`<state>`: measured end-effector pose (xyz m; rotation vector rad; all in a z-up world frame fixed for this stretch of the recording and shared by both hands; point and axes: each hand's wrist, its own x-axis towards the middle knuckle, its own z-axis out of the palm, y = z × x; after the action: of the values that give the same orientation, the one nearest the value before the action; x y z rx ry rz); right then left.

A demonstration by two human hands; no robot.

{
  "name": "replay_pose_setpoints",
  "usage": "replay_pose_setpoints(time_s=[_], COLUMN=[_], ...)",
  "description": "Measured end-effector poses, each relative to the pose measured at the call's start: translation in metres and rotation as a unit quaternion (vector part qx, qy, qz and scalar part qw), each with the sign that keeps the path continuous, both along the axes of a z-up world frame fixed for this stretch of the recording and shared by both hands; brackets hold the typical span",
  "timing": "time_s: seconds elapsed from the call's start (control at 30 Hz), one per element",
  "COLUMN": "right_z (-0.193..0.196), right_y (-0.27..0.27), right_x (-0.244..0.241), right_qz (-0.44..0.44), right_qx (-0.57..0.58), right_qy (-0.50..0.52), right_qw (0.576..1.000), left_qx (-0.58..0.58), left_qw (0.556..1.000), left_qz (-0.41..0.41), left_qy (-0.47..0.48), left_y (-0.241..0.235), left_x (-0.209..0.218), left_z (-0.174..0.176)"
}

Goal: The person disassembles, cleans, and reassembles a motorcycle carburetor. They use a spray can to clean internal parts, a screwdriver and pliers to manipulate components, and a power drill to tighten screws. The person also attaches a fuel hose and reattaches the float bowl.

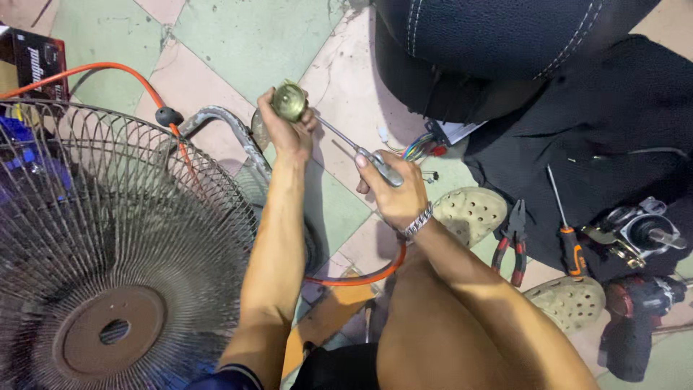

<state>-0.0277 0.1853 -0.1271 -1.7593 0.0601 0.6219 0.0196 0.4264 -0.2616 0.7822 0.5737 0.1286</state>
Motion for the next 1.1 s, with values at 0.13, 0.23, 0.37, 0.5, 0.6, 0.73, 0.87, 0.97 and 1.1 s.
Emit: replay_pose_setpoints(time_s=[0.13, 0.23, 0.37, 0.5, 0.6, 0.73, 0.87, 0.97, 1.1], right_z=[0.007, 0.007, 0.007, 0.007, 0.005, -0.002, -0.019, -0.038, -0.078], right_y=[0.006, 0.011, 0.014, 0.015, 0.015, 0.017, 0.016, 0.016, 0.01], right_x=[0.008, 0.01, 0.005, 0.007, 0.005, 0.004, 0.0, -0.007, -0.014], right_qz=[0.018, -0.002, -0.01, -0.002, -0.005, -0.012, -0.059, -0.071, -0.089], right_qx=[-0.029, -0.008, 0.042, 0.021, 0.073, 0.046, 0.093, 0.139, 0.185], right_qy=[-0.004, -0.048, -0.017, -0.024, -0.014, 0.001, 0.03, 0.088, 0.189], right_qw=[0.999, 0.999, 0.999, 0.999, 0.997, 0.999, 0.993, 0.984, 0.96], left_qx=[0.032, 0.042, 0.08, 0.068, 0.072, 0.07, 0.028, 0.053, 0.103], left_qw=[0.999, 0.997, 0.987, 0.993, 0.992, 0.992, 0.994, 0.988, 0.99], left_qz=[0.036, 0.02, 0.044, -0.001, -0.001, -0.01, -0.019, 0.018, 0.02], left_qy=[0.023, 0.055, 0.134, 0.092, 0.099, 0.1, 0.106, 0.146, 0.093], left_y=[0.006, 0.001, 0.002, 0.011, 0.012, 0.001, -0.005, -0.014, -0.013], left_x=[0.008, 0.011, 0.009, 0.001, -0.002, -0.005, 0.001, 0.002, -0.007], left_z=[-0.007, -0.004, -0.005, -0.006, -0.003, 0.0, -0.002, -0.004, 0.019])
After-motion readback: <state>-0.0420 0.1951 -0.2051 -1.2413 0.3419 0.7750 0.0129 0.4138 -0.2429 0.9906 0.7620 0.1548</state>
